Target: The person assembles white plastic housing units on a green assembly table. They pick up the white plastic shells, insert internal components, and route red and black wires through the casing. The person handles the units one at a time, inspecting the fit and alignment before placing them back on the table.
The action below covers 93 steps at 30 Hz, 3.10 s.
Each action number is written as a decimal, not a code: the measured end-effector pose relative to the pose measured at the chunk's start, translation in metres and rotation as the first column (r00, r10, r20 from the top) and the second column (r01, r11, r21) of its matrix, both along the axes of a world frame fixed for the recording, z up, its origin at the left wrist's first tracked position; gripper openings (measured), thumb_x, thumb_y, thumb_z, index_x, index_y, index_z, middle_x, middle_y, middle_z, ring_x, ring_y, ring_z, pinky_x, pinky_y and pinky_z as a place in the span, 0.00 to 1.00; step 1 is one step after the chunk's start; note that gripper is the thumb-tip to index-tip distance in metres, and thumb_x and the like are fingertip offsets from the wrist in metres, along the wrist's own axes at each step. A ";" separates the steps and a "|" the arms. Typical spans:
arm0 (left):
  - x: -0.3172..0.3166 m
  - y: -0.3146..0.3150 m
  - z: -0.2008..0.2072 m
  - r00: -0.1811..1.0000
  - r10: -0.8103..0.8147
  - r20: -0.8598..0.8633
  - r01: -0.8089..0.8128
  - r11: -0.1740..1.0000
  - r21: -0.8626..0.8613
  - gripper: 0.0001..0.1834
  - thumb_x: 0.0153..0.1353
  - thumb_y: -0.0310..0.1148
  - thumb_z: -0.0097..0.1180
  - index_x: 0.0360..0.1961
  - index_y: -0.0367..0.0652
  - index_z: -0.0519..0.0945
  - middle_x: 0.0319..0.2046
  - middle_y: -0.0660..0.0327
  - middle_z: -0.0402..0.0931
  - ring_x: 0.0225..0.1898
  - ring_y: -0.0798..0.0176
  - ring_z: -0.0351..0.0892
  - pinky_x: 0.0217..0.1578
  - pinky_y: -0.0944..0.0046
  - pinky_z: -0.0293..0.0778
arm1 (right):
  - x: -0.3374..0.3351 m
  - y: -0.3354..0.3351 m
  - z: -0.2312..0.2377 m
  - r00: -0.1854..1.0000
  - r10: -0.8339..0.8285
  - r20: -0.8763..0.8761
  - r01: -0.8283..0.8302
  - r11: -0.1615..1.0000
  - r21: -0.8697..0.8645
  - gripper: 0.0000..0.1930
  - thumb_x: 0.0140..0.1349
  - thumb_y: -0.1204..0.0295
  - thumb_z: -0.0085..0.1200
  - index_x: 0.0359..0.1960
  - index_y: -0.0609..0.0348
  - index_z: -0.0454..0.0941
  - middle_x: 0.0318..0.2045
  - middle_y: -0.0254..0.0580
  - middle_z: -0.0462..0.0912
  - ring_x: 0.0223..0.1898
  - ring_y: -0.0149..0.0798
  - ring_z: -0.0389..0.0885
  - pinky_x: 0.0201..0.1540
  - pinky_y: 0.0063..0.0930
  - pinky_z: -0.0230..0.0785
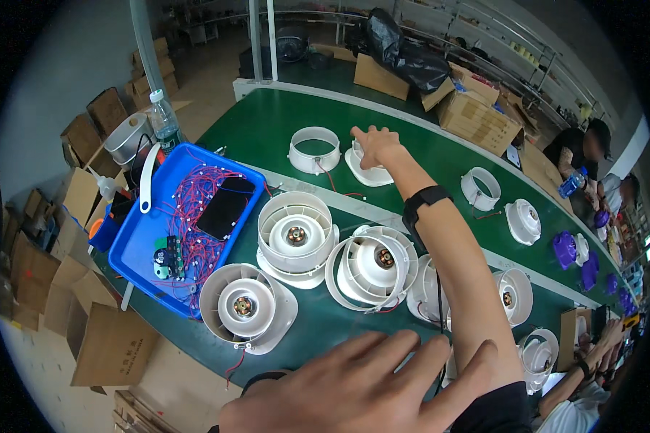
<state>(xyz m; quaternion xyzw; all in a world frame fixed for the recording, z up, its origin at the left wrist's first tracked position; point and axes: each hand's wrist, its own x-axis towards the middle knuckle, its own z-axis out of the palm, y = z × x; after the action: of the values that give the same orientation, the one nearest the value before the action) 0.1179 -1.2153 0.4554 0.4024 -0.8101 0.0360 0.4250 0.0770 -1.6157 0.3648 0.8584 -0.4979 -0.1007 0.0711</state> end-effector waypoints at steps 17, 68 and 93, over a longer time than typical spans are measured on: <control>0.006 -0.023 0.033 0.948 -0.297 0.112 0.215 0.860 0.463 0.08 0.58 0.25 0.63 0.36 0.37 0.76 0.33 0.50 0.81 0.38 0.42 0.82 0.38 0.52 0.75 | -0.154 0.235 0.166 0.803 0.386 0.454 -0.159 0.873 -0.461 0.14 0.61 0.63 0.57 0.26 0.63 0.83 0.21 0.56 0.81 0.29 0.60 0.83 0.34 0.49 0.77; 0.009 -0.042 0.026 0.951 -0.293 0.099 0.194 0.813 0.549 0.25 0.58 0.22 0.57 0.59 0.31 0.75 0.44 0.43 0.82 0.46 0.47 0.83 0.50 0.57 0.75 | -0.181 0.445 -0.015 0.131 0.192 0.973 -0.079 0.980 -0.183 0.06 0.46 0.81 0.66 0.25 0.70 0.82 0.21 0.50 0.81 0.20 0.49 0.80 0.27 0.32 0.72; 0.030 -0.114 0.023 0.777 -0.543 -0.319 0.624 0.733 0.271 0.55 0.52 0.47 0.70 0.74 0.32 0.57 0.66 0.38 0.66 0.67 0.43 0.69 0.65 0.56 0.64 | -0.188 0.316 0.126 0.035 0.398 0.917 -0.570 0.761 -0.309 0.09 0.63 0.71 0.60 0.32 0.68 0.82 0.18 0.48 0.75 0.18 0.51 0.76 0.22 0.38 0.63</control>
<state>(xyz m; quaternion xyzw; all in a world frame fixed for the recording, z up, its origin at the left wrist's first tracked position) 0.1483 -1.3288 0.4781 0.1984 -0.8359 -0.2941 0.4188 -0.1111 -1.3001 0.4908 0.8489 -0.1022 0.4378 -0.2779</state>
